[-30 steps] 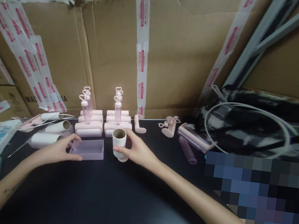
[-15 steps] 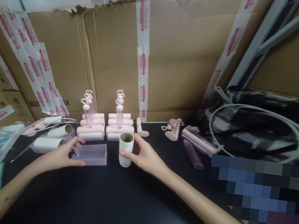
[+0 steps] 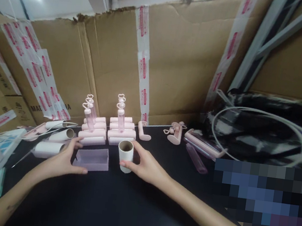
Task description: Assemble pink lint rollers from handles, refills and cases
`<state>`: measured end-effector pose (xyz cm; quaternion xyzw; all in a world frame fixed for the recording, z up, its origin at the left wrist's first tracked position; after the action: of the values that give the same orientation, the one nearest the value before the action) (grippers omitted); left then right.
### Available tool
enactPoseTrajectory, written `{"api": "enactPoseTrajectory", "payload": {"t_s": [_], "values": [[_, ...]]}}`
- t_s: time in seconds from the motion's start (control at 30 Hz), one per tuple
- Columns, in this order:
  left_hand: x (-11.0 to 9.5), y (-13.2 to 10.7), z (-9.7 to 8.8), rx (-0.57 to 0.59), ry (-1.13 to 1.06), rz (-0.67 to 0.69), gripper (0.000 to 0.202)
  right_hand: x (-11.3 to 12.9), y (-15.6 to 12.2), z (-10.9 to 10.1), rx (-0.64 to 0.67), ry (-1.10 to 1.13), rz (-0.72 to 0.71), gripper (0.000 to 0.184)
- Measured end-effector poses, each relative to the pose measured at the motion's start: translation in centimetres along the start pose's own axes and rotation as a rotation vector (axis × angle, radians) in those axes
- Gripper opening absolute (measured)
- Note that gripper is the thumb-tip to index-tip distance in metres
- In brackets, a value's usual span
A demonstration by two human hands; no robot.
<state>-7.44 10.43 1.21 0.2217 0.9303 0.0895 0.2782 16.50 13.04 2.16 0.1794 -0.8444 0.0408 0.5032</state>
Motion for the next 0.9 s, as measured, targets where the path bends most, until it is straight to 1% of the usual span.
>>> {"api": "enactPoseTrajectory", "payload": {"t_s": [0.07,0.1,0.13,0.2,0.23,0.27,0.3,0.33,0.4,0.47,0.53,0.57,0.63,0.73,0.8,0.83,0.9], "values": [[-3.1,0.5,-1.0,-0.14,0.106,0.115,0.107,0.6,-0.5,0.9,0.037,0.011,-0.021,0.044],[-4.9,0.9,-1.0,-0.177,0.126,0.181,0.107,0.9,-0.8,1.4,0.064,0.009,-0.03,0.045],[-6.9,1.3,-0.5,-0.182,0.118,0.251,0.104,1.2,-1.2,1.8,0.093,0.004,-0.035,0.048],[-10.6,2.2,1.1,-0.126,0.085,0.401,0.096,1.6,-2.0,2.1,0.169,-0.011,-0.032,0.061],[-12.0,2.6,2.0,-0.086,0.08,0.46,0.091,1.6,-2.3,1.8,0.2,-0.021,-0.032,0.068],[-12.9,3.0,2.9,-0.05,0.077,0.498,0.084,1.6,-2.5,1.2,0.206,-0.042,-0.042,0.072],[-13.4,3.3,3.6,-0.023,0.073,0.511,0.074,1.5,-2.5,0.2,0.185,-0.085,-0.059,0.073],[-13.5,3.6,4.1,-0.01,0.056,0.497,0.064,1.2,-2.3,-0.9,0.145,-0.155,-0.074,0.07],[-12.5,4.0,4.7,-0.005,-0.022,0.414,0.049,0.1,-1.7,-2.8,0.085,-0.344,-0.068,0.054],[-11.0,4.1,5.0,-0.006,-0.127,0.308,0.045,-1.4,-1.1,-3.6,0.113,-0.492,-0.037,0.036],[-9.8,4.1,5.4,0.002,-0.211,0.229,0.044,-2.1,-0.7,-3.9,0.143,-0.532,-0.024,0.02],[-9.6,4.1,5.5,0.005,-0.242,0.214,0.043,-1.9,-0.6,-4.1,0.13,-0.524,-0.03,0.015],[-9.6,4.1,5.7,0.001,-0.303,0.224,0.042,-0.7,-0.4,-4.5,0.053,-0.454,-0.053,0.006],[-10.1,4.1,5.8,-0.016,-0.378,0.271,0.043,2.1,-0.8,-4.7,-0.089,-0.142,-0.127,0.009],[-10.2,4.2,5.9,-0.014,-0.395,0.283,0.046,3.7,-1.5,-4.0,-0.147,0.022,-0.189,0.008],[-10.1,4.2,6.0,-0.013,-0.395,0.28,0.048,4.5,-2.0,-3.2,-0.142,0.025,-0.228,0.009],[-9.7,4.3,6.0,-0.021,-0.392,0.263,0.052,5.9,-3.0,-1.1,-0.106,-0.109,-0.341,0.022]]}}
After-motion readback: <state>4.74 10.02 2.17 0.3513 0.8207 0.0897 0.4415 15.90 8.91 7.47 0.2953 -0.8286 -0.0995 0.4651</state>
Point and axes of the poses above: each hand's wrist, its own y-axis towards the middle knuckle, its own z-axis out of the palm, x = y × z, the point moved 9 cm from there along y, towards the middle knuckle, and after that the axes turned 14 degrees about z, right-handed, at the moved point
